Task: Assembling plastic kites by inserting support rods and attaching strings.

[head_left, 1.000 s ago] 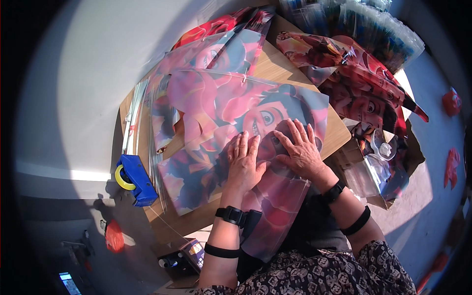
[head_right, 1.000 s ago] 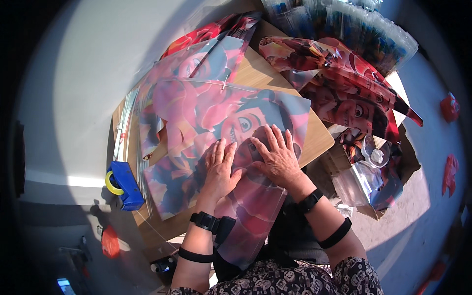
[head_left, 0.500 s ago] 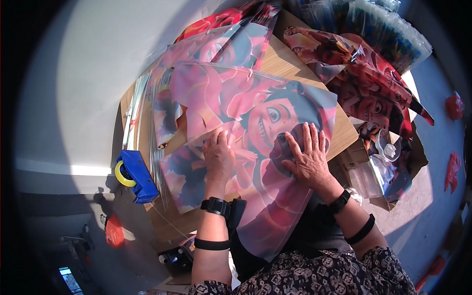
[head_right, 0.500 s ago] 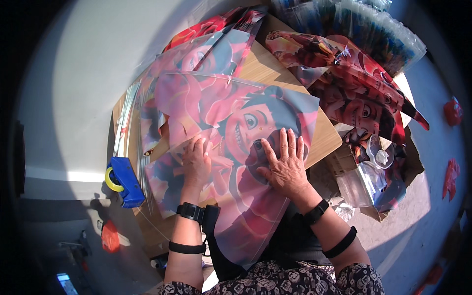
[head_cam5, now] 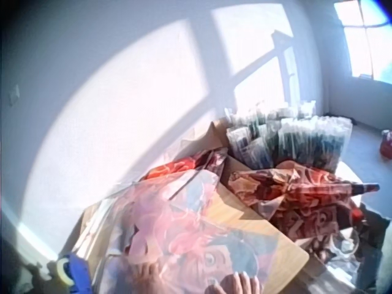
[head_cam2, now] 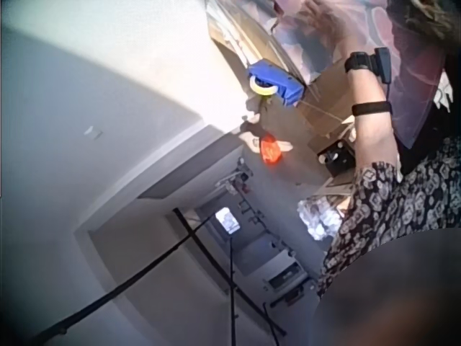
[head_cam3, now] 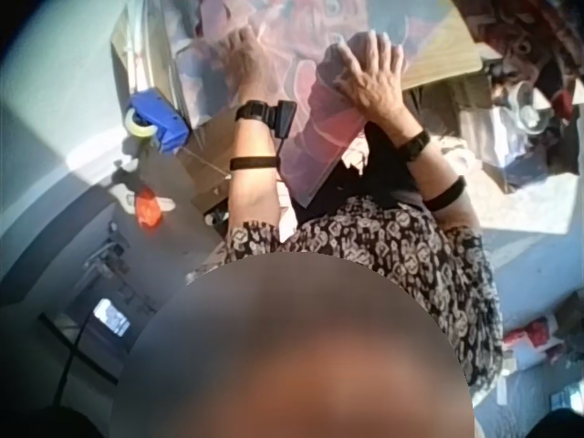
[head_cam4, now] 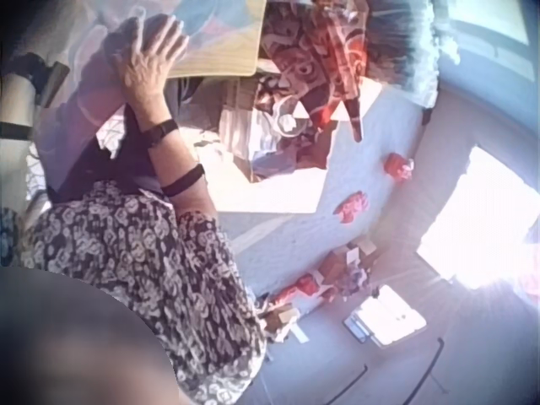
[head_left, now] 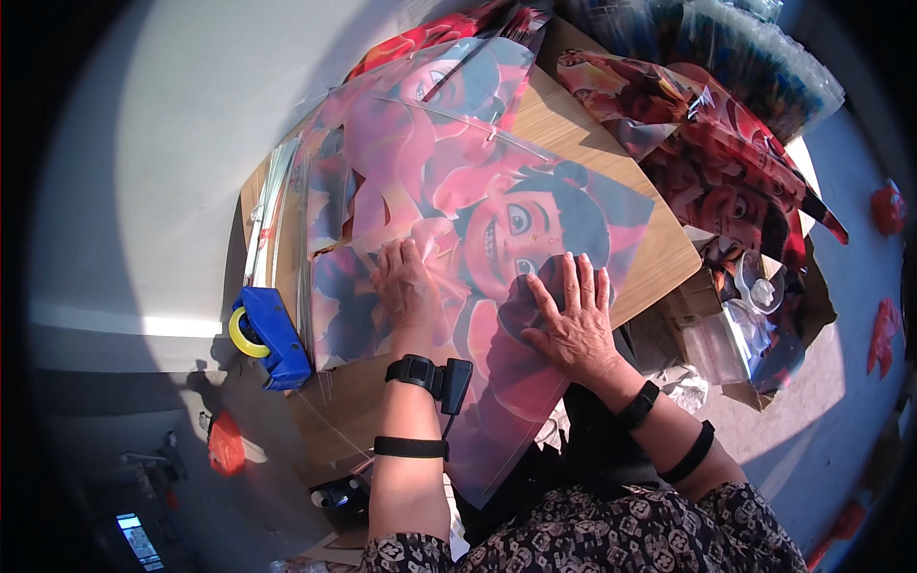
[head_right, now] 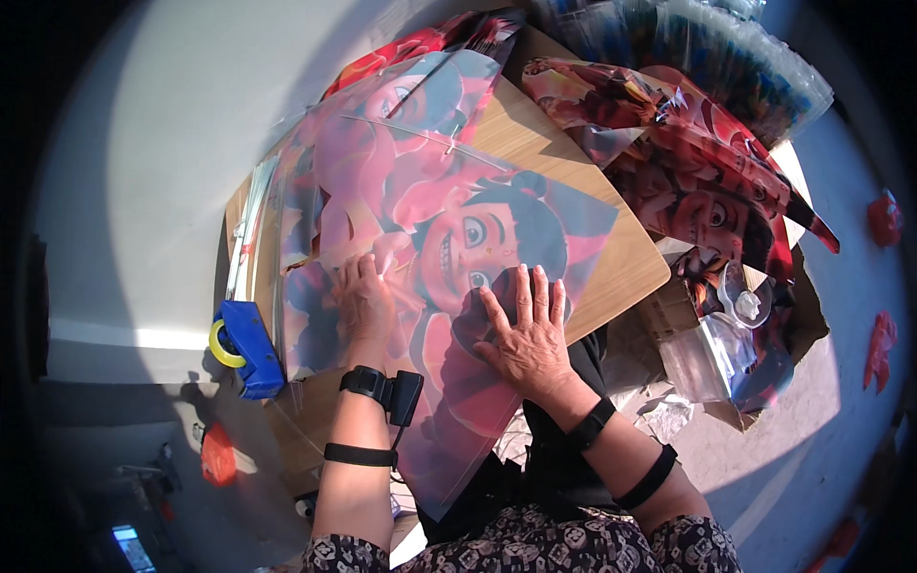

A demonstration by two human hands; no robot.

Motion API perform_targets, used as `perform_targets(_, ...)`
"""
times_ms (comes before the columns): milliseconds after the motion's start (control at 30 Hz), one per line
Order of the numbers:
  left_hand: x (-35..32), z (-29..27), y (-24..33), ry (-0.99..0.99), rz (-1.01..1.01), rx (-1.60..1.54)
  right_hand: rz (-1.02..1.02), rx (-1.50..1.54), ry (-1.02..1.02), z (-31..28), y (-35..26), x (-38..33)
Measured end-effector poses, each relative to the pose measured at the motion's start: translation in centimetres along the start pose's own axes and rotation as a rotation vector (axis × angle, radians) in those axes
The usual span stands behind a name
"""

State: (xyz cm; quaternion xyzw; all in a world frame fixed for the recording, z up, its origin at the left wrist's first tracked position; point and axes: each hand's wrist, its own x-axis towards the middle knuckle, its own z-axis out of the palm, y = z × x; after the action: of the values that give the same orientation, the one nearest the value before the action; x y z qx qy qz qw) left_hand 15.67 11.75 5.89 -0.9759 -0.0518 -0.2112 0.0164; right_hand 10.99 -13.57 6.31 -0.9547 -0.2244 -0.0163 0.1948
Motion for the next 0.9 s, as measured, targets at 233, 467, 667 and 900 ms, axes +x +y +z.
perform_targets(233,-3.3,-2.0,2.6,-0.134,0.042,-0.159,-0.076,0.021,-0.051,-1.5,2.2,-1.2)
perform_targets(467,-9.0,-5.4,4.3,-0.239,0.039,-0.285,-0.249,0.077,-0.251,-4.4,4.1,-2.9)
perform_targets(667,-8.5,-6.1,5.8,-0.207,-0.001,-0.311,-0.579,0.037,-0.105,-2.0,2.9,-4.6)
perform_targets(900,-8.3,-6.8,7.2,-0.388,0.046,-0.400,-0.465,0.322,-0.113,-3.9,5.6,-5.1)
